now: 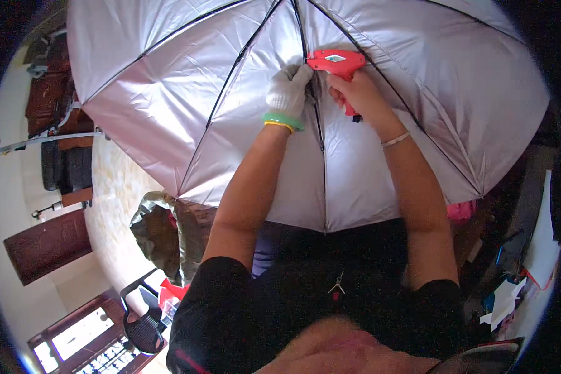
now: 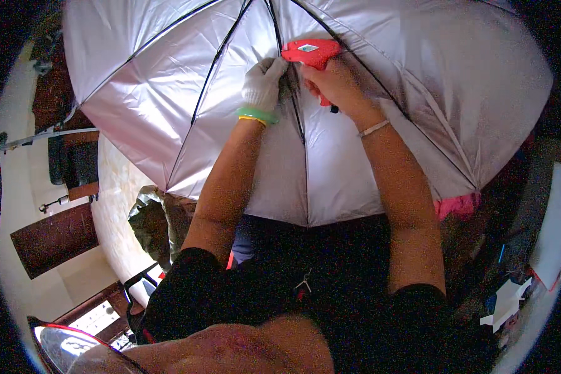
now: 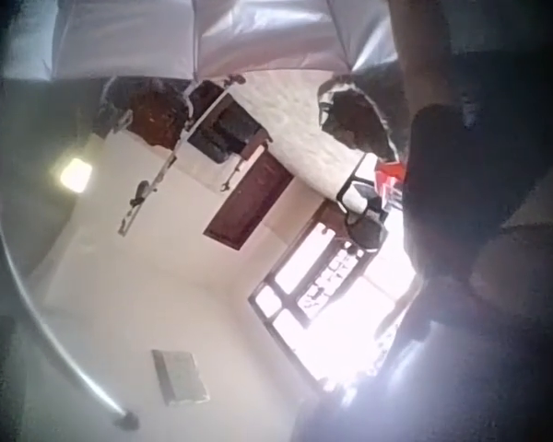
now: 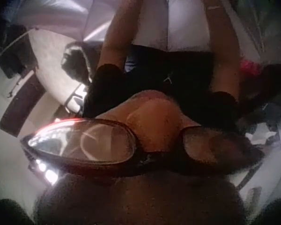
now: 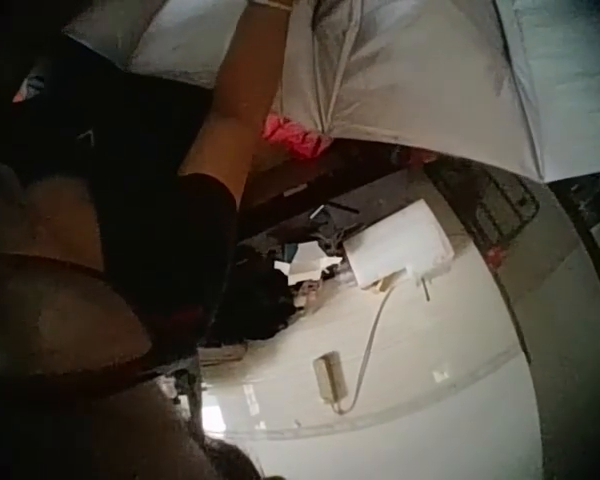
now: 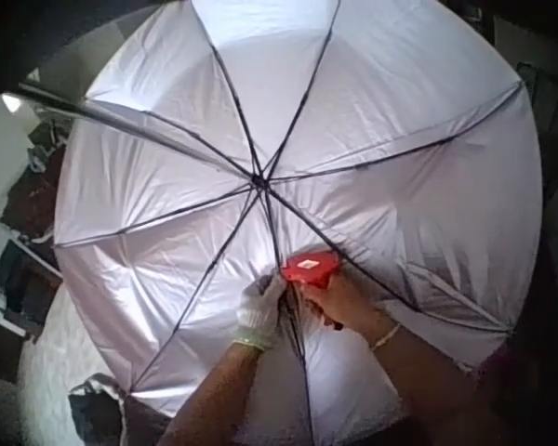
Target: Assembling or repairing an umbrella using a handheld tagging tool.
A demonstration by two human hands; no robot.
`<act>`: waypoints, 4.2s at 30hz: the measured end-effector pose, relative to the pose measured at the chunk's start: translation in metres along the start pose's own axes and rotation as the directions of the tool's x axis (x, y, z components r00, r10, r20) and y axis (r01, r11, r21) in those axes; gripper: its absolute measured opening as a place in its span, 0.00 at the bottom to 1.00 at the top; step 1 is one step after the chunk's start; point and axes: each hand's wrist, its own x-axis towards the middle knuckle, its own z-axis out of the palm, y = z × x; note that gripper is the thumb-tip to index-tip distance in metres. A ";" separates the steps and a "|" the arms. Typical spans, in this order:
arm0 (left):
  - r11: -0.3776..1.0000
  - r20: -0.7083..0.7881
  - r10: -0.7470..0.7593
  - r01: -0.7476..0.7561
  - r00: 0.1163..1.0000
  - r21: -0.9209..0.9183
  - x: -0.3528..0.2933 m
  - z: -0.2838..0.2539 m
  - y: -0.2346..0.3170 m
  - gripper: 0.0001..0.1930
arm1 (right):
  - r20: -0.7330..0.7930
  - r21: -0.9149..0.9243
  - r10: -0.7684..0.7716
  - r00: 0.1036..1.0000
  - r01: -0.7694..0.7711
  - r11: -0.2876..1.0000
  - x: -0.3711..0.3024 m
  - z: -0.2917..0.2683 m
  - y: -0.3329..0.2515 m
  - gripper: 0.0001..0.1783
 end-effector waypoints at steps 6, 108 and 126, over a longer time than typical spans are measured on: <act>0.955 -0.074 0.034 -0.011 0.997 0.295 -0.011 -0.013 0.000 0.21 | -0.051 0.500 0.036 0.998 -0.006 0.866 -0.091 -0.015 -0.010 0.20; -0.142 0.210 0.124 -0.193 0.970 0.971 -0.059 -0.123 0.071 0.32 | -0.445 0.235 -0.098 0.890 0.221 0.946 -0.225 -0.047 -0.043 0.16; 0.314 -0.032 0.167 -0.022 0.985 0.949 -0.050 -0.016 0.056 0.18 | -0.067 -0.402 -0.124 0.990 0.087 0.911 -0.129 -0.008 -0.007 0.14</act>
